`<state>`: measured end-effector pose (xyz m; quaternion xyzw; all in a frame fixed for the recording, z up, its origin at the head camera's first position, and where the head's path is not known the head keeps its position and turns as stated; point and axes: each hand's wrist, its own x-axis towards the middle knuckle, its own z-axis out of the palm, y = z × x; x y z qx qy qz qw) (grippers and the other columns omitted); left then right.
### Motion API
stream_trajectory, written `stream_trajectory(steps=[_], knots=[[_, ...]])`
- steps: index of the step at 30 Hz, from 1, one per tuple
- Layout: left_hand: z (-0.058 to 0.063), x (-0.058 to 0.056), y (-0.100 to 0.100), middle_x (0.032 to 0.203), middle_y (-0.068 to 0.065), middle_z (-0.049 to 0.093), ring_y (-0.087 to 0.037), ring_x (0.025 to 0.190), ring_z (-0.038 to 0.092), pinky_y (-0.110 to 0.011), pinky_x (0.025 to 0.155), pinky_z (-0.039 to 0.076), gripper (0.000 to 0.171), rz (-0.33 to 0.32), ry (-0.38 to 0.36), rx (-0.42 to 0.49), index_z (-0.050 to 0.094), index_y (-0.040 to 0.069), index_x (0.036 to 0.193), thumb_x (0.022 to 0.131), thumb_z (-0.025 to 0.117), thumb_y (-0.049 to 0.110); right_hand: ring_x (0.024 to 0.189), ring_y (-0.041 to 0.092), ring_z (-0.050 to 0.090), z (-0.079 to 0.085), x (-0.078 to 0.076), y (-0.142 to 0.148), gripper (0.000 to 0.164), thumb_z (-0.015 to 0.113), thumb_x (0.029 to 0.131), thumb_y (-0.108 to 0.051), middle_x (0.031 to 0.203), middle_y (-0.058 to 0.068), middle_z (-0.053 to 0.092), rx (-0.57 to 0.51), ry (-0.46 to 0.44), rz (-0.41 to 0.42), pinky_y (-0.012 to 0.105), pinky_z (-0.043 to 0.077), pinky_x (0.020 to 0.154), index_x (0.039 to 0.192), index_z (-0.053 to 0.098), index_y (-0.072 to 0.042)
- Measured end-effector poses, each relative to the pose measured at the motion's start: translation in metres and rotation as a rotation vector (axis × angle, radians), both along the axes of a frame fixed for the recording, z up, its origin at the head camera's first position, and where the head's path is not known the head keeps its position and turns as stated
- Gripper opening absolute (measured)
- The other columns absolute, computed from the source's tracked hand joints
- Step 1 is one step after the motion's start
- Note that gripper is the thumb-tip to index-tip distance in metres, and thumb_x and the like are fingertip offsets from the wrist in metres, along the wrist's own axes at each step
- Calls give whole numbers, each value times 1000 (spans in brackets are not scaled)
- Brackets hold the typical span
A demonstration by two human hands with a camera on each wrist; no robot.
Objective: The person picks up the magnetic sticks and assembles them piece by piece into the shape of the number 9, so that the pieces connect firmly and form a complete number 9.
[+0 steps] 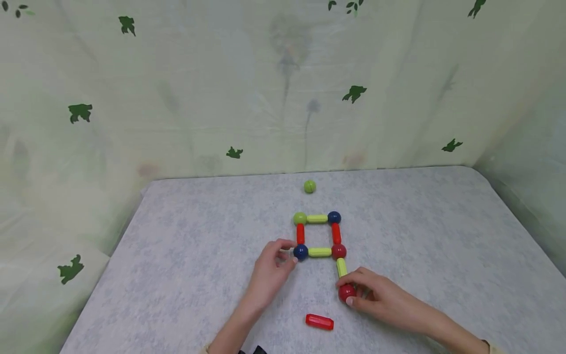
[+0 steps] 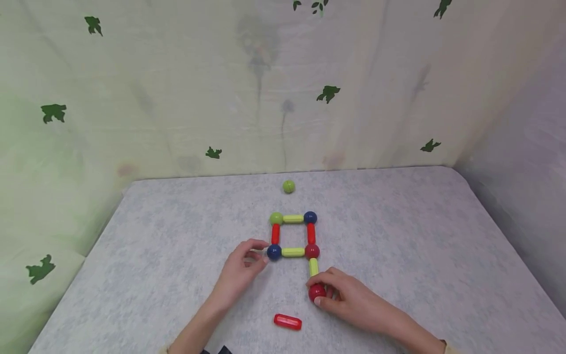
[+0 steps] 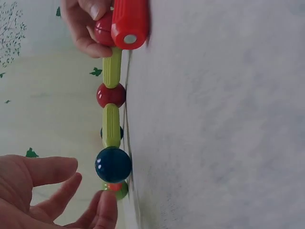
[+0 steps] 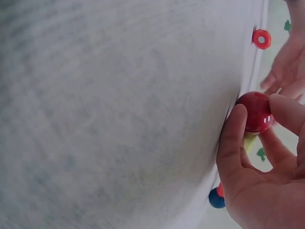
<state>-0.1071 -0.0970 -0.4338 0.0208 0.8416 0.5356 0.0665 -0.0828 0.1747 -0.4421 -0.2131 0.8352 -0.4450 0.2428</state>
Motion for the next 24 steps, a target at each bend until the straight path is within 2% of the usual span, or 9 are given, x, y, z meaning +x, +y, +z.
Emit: stream_trajectory(steps=[3,7,10,12,14,16,18,24], knots=[[5,14,1,112,-2,59,-19,95,53,-32,72,49,20,-45,-7,-14,67,16,112,92,67,11,88,16,55,0,1,0,30,68,94,-29,104,-4,56,-3,4,-2,26,48,70,123,62,-30],[6,32,2,101,2,59,-17,89,53,-29,70,46,19,-234,-90,-57,69,20,108,89,73,17,88,16,55,1,2,1,30,67,95,-30,104,-5,56,-8,11,-2,26,48,71,124,62,-31],[3,42,4,95,9,57,-13,85,51,-27,69,45,26,-387,-148,-149,69,23,107,84,79,22,89,16,55,1,2,1,29,67,95,-30,104,-6,56,-7,8,-3,26,47,71,124,61,-31],[-1,46,7,94,12,54,-9,84,50,-25,71,46,30,-460,-173,-217,70,23,109,81,81,22,89,16,55,2,2,1,30,67,95,-30,104,-6,56,-4,0,-7,26,47,71,124,61,-31],[-4,47,9,93,14,51,-6,82,49,-25,72,47,30,-500,-166,-280,70,22,108,81,82,20,89,17,55,2,1,0,30,67,95,-30,104,-6,56,0,-2,-9,26,47,71,123,61,-31],[-6,47,10,91,15,49,-4,81,48,-24,73,47,25,-511,-143,-322,70,21,105,82,80,18,89,17,55,2,1,0,30,67,94,-30,103,-6,56,3,-4,-12,26,47,71,123,61,-31],[-7,46,11,89,14,50,-5,79,48,-24,70,45,19,-496,-117,-327,70,20,101,85,78,16,89,17,55,1,1,1,30,67,94,-31,104,-6,56,3,-4,-13,26,47,72,124,61,-31],[-6,39,12,80,9,54,-9,68,50,-24,59,43,15,-395,-97,-239,68,21,101,88,75,17,90,17,54,0,1,1,29,67,95,-31,104,-6,57,-4,-7,-10,26,47,72,124,61,-31]])
